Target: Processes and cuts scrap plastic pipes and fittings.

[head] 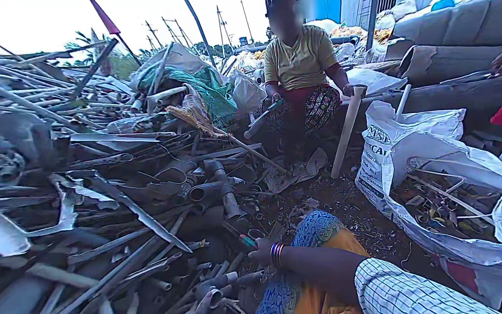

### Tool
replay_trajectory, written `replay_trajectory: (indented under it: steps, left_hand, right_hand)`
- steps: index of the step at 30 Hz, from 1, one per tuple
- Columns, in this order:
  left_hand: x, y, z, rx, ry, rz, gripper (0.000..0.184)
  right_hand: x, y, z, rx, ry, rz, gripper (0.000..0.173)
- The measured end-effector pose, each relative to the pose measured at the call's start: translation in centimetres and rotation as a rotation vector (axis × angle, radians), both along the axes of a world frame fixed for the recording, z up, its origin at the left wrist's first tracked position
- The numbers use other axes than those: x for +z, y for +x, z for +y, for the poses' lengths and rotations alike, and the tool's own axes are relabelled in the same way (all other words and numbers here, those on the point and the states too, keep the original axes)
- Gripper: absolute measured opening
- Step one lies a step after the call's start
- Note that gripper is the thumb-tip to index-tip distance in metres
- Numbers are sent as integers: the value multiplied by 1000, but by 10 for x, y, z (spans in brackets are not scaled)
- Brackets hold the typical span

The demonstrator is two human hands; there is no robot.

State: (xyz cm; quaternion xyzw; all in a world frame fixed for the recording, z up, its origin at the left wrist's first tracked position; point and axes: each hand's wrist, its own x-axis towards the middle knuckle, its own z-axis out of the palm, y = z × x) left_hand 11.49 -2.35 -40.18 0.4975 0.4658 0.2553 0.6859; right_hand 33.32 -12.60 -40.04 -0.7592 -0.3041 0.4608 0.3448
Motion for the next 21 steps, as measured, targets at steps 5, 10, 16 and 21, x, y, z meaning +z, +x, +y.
replay_trajectory:
  steps: [5,10,16,21]
  left_hand:
    - [16,9,2,358,-203,-107,14]
    - [30,10,19,468,-287,-336,24]
    - [33,19,35,484,-353,-422,25]
    - [22,24,45,433,-343,-440,25]
  right_hand:
    - [6,-1,13,-145,68,75,47]
    - [5,-9,14,-164,351,-213,38]
    - [14,-19,26,390,-81,-476,45]
    - [13,-17,29,369,47,-487,44]
